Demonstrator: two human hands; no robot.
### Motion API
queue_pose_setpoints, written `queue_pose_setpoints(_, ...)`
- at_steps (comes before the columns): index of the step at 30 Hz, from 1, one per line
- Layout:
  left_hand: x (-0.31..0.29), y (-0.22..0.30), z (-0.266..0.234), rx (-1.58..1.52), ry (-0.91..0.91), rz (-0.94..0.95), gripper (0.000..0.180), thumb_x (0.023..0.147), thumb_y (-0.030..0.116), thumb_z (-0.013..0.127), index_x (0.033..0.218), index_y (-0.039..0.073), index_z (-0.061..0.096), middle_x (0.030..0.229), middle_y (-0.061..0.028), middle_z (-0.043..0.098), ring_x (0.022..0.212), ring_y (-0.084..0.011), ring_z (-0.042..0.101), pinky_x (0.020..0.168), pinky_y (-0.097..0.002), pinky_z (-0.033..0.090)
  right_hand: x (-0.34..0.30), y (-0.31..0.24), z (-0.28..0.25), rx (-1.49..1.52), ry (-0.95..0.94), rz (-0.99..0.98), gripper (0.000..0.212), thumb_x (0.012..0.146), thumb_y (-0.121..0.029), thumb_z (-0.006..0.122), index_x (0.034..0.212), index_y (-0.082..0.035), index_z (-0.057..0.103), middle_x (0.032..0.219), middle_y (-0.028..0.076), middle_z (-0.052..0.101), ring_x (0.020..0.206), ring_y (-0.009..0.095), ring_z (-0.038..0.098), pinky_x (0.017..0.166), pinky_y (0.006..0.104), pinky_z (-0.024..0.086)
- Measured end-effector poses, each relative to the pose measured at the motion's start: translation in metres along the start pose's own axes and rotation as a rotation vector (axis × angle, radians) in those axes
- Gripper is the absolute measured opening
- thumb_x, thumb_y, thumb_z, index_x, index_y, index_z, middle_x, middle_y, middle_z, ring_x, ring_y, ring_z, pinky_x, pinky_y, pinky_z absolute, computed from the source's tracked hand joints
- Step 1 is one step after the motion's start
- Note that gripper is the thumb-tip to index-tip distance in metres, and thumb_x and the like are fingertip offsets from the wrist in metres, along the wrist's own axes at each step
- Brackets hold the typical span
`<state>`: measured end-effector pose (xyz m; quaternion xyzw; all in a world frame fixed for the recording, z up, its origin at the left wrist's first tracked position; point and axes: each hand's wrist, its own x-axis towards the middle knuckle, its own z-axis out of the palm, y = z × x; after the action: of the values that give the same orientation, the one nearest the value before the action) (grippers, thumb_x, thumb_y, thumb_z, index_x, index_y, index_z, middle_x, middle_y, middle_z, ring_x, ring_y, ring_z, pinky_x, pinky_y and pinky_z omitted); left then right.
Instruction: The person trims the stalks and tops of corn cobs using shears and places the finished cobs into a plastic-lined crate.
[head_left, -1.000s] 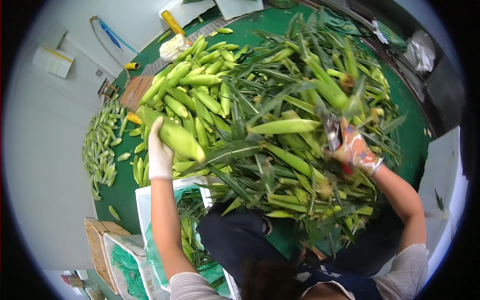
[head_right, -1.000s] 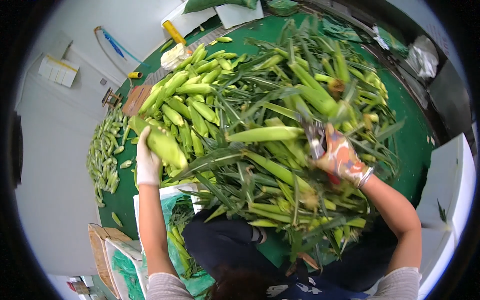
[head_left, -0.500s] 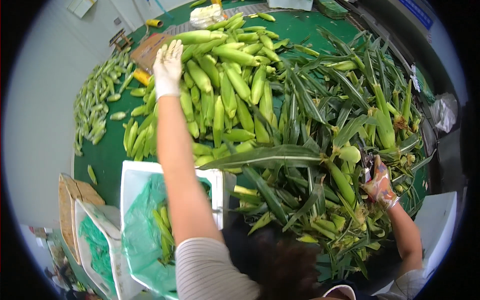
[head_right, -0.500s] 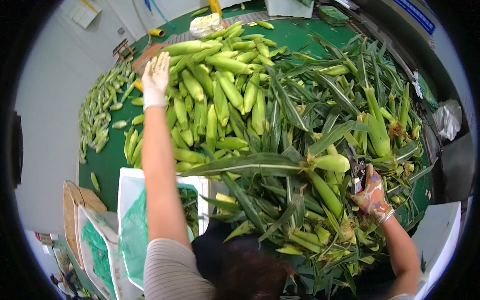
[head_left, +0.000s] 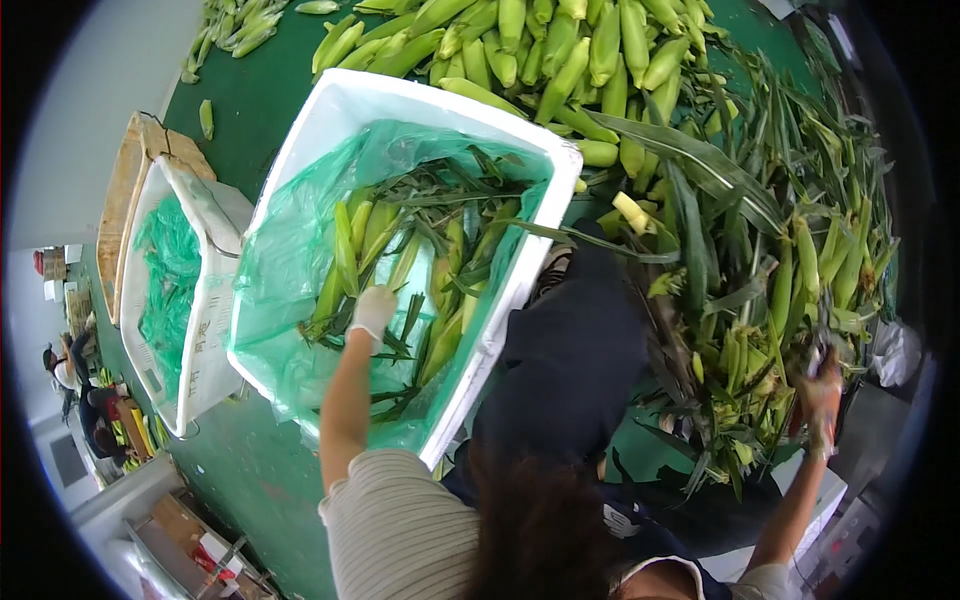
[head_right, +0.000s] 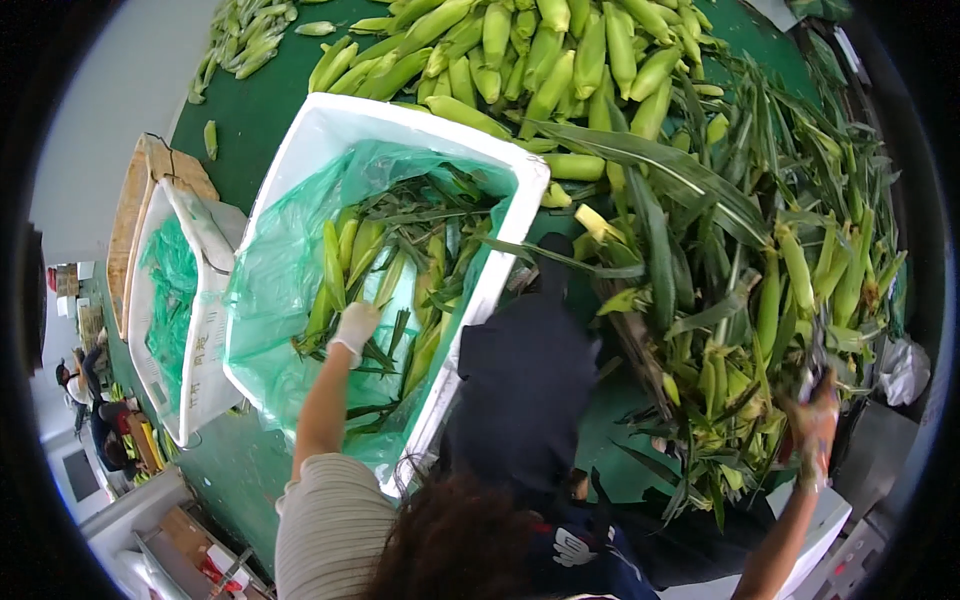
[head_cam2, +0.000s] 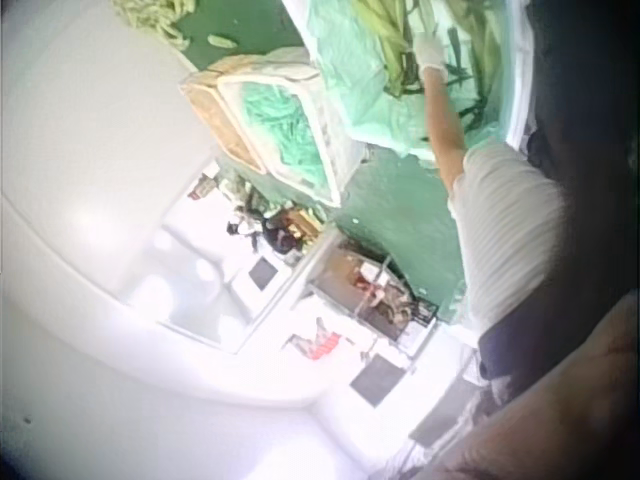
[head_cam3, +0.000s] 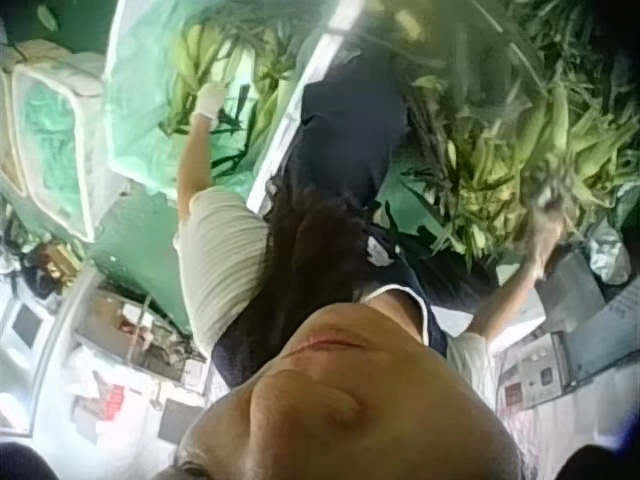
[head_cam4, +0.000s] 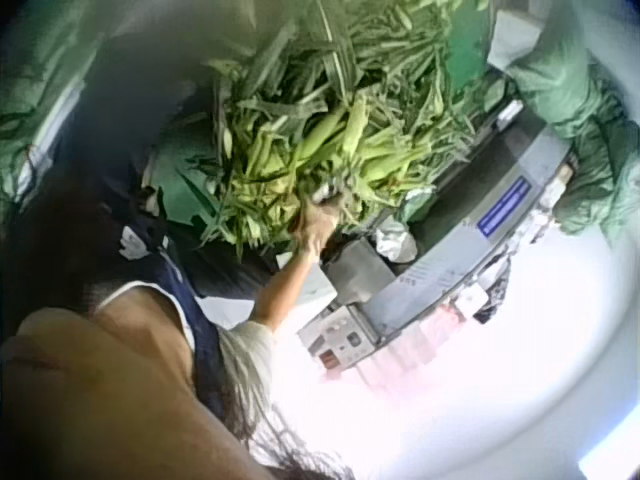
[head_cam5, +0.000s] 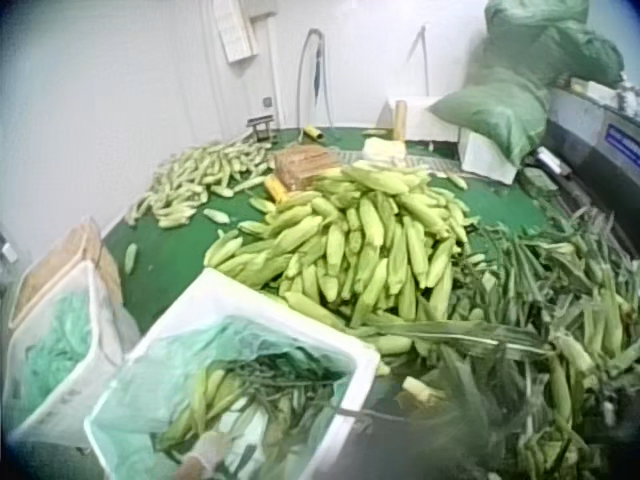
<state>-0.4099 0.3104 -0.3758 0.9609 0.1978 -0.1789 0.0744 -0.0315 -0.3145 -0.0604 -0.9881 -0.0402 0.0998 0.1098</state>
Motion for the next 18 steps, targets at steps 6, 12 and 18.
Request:
queue_pose_setpoints(6, 0.083, 0.083, 0.020, -0.899, 0.122, -0.506, 0.045, 0.076, 0.024, 0.064, 0.113, -0.002, 0.056, 0.109, -0.0258, 0.059, 0.100, -0.0386, 0.057, 0.085, -0.0402, 0.046, -0.073, 0.030, -0.060, 0.127, 0.026, 0.204, 0.076, 0.066, -0.018, 0.070, 0.132, 0.003, 0.037, 0.116, 0.018, 0.055, 0.101, 0.025, 0.053, 0.088, 0.0309, 0.042)
queue_pose_setpoints(12, 0.096, 0.121, -0.049, -0.839, -0.054, -0.406, 0.077, 0.066, 0.033, 0.074, 0.127, -0.004, 0.044, 0.113, -0.0242, 0.058, 0.095, -0.0339, 0.061, 0.085, -0.0371, 0.047, -0.097, 0.013, -0.030, 0.122, 0.033, 0.274, 0.080, 0.067, -0.015, 0.071, 0.135, 0.004, 0.034, 0.113, 0.020, 0.058, 0.096, 0.028, 0.057, 0.084, 0.0325, 0.045)
queue_pose_setpoints(18, 0.077, 0.043, -0.142, -1.092, 0.396, -0.222, 0.046, 0.071, 0.003, 0.065, 0.114, -0.002, 0.048, 0.098, -0.0155, 0.062, 0.090, -0.0241, 0.060, 0.078, -0.0337, 0.048, -0.106, -0.026, -0.021, 0.138, -0.106, 0.106, 0.090, 0.061, -0.015, 0.078, 0.135, 0.004, 0.031, 0.119, 0.025, 0.053, 0.109, 0.033, 0.053, 0.093, 0.0353, 0.043)
